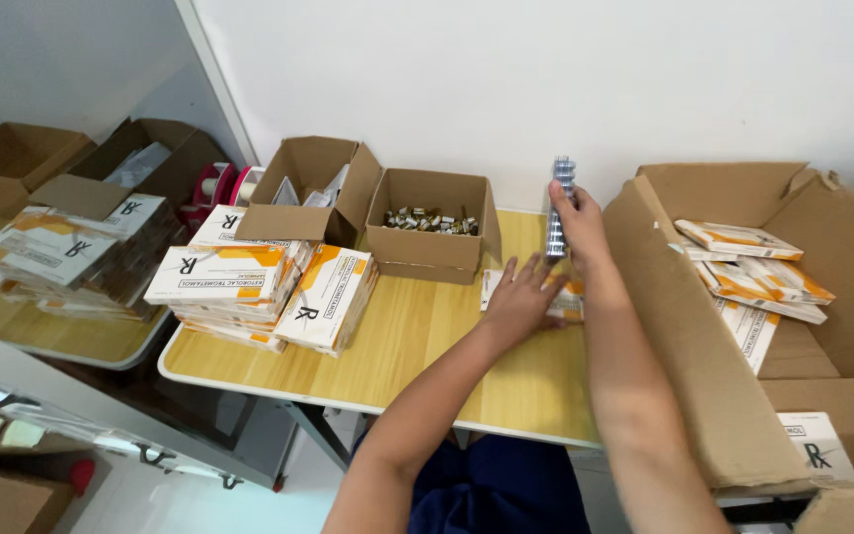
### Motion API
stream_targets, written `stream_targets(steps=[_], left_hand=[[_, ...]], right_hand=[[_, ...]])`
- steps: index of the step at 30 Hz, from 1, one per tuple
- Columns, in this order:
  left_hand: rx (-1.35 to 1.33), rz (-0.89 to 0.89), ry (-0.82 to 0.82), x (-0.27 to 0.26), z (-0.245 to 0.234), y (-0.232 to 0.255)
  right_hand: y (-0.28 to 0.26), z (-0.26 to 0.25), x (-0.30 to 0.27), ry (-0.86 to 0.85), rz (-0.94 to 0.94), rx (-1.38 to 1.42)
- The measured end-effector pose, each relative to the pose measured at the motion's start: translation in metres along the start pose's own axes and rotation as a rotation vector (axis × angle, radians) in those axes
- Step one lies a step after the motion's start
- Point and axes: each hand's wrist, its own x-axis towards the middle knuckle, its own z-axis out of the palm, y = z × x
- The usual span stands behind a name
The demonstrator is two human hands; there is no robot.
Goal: The person repeatedly picks small vials from a cardboard box and places them into clear plastic blister trays. After filling a tray, the person inserts it into a paper sleeve and then into a labeled cardboard box. The process is repeated multiple times.
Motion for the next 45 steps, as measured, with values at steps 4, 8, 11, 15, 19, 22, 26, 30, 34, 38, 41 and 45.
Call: stream_targets(steps=[4,8,11,15,19,22,26,30,34,38,41,45], left_hand=[[-0.323,-0.356,0.02,0.007,0.003,0.002],[-0.351,-0.453,0.286,-0.005,-0.01,0.004],[-0.386,-0.462,0.381,-0.006,-0.022,0.0],[-0.892,-0.473,0.365,-0.002,-0.008,-0.011],[-1.434,-0.509,0.298,-0.001,0.018,-0.03],[-1.419,-0.544,0.276,-0.002,0.026,-0.036],[-1.181,-0.614,0.294,-0.003,0.016,-0.028],[-0.883,-0.601,0.362,-0.003,-0.001,-0.015],[-0.674,-0.565,0.417,-0.002,-0.014,-0.007],[-0.648,-0.543,0.47,-0.001,-0.019,-0.001],[-0.647,-0.553,0.481,0.0,-0.017,0.002],[-0.623,-0.558,0.521,0.001,-0.011,0.002]], right_hand=[[-0.017,-0.003,-0.036,0.014,-0.096,0.191],[-0.024,-0.003,-0.068,-0.016,-0.009,0.401],[-0.033,-0.003,-0.078,-0.044,-0.038,0.306],[-0.032,-0.001,-0.081,-0.148,-0.08,0.013],[-0.022,0.003,-0.082,-0.265,-0.066,0.001],[-0.018,0.007,-0.081,-0.296,-0.024,0.065],[-0.02,0.013,-0.084,-0.268,-0.054,-0.023],[-0.028,0.018,-0.09,-0.241,-0.109,-0.225],[-0.036,0.025,-0.096,-0.245,-0.157,-0.247],[-0.042,0.027,-0.099,-0.241,-0.192,-0.249],[-0.043,0.028,-0.1,-0.227,-0.202,-0.244],[-0.043,0.032,-0.101,-0.226,-0.183,-0.168]])
